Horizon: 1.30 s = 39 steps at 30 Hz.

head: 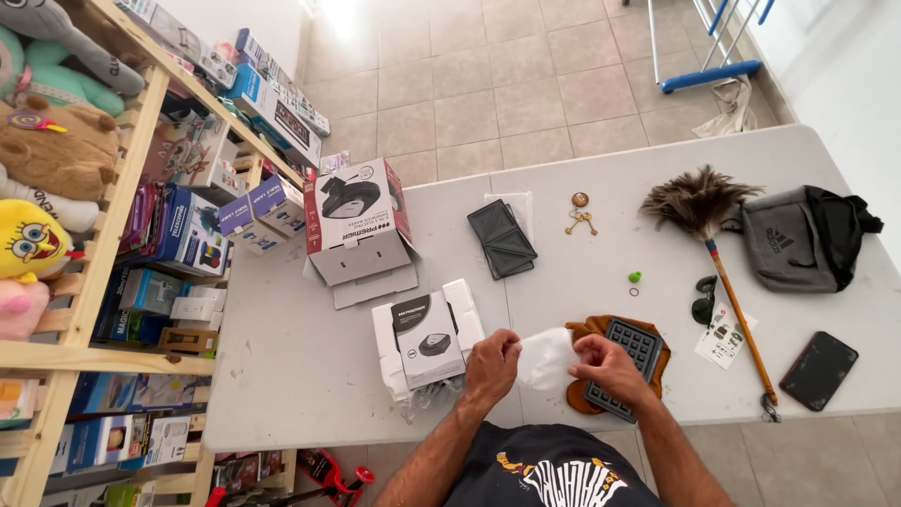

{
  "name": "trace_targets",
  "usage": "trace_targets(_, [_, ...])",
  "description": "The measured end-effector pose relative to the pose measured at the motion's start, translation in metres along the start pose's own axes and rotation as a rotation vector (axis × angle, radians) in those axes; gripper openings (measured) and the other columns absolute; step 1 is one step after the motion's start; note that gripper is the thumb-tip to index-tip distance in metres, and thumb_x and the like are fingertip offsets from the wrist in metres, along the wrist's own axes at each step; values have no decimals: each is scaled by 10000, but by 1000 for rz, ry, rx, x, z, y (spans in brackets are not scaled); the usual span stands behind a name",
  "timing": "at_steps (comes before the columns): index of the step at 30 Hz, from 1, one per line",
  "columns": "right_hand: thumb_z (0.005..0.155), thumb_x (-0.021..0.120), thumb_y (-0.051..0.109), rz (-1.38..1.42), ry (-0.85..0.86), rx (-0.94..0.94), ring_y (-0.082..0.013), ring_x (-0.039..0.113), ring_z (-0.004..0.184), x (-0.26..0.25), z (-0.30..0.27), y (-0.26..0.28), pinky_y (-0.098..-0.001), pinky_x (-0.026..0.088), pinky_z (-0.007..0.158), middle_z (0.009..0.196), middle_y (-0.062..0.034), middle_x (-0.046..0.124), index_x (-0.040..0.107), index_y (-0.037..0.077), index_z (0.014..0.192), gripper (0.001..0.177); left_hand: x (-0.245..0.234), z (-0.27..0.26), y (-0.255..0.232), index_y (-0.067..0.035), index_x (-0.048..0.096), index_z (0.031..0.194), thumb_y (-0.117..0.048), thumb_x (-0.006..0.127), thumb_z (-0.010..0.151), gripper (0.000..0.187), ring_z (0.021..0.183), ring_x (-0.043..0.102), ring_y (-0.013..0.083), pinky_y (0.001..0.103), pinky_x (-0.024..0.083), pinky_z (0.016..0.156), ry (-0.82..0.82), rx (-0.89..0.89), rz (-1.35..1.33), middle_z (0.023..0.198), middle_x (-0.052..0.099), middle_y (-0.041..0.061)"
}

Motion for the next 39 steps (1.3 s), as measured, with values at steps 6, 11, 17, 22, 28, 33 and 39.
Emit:
trace_targets(6, [787,863,412,-574,-632,333,-507,517,1317,-102,-1,-68,-664,442,1036,1453,-316,508,411,-3,1548,978,-18,5,3,-104,735,1019,-160,641,965,122,798,746,315,440,591,761,-37,44,-47,839,747,126])
trace_targets(11, [703,865,562,-590,-688,519,-473,415,1376,-86,2,-139,-678,382,1047,1497,-315,415,322,-32,1514,1142,-22,6,9,-103,744,1033,-156,643,967,131,818,753,340,454,600,780,-73,34,-62,869,757,145])
trace_targets(17, [643,922,507,-570,-736,562,-441,419,1335,-96,8,-155,-628,387,1018,1429,-284,450,325,1,1499,1160,-31,9,8,-109,742,1070,-171,639,984,148,856,759,347,448,609,818,-75,18,-63,921,766,152])
trace_targets(22, [612,969,409,-471,-781,561,-463,482,1270,-104,-1,-146,-621,432,979,1327,-291,502,338,21,1464,1129,-36,7,18,-115,733,1103,-208,640,998,168,880,761,337,443,610,846,-63,-6,-55,945,764,148])
trace_targets(28, [671,984,335,-160,-769,422,-489,642,1129,-120,18,-199,-610,549,830,1147,-272,687,666,32,1251,727,-53,7,25,-111,719,1094,-224,598,1005,188,865,749,354,455,597,819,-109,-44,-87,905,738,162])
trace_targets(33, [896,720,3,406,-525,459,-423,638,1113,-87,-5,-137,-626,546,947,1223,-239,649,578,-2,1266,396,-70,12,28,-132,669,1033,-259,607,964,157,725,636,173,354,538,640,-180,-95,-84,801,683,12])
trace_targets(39, [989,534,71,405,-266,246,-408,547,1267,-50,0,-59,-562,447,1088,1415,-235,562,475,6,1465,484,-114,17,32,-179,586,866,-286,612,917,121,703,600,186,391,495,664,-348,-112,-127,744,625,-28])
Point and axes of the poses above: each hand's wrist, its own z-axis towards the middle knuckle, its own x-axis out of the palm, y = z × x, the point moved 9 cm from there along z, towards the middle knuckle
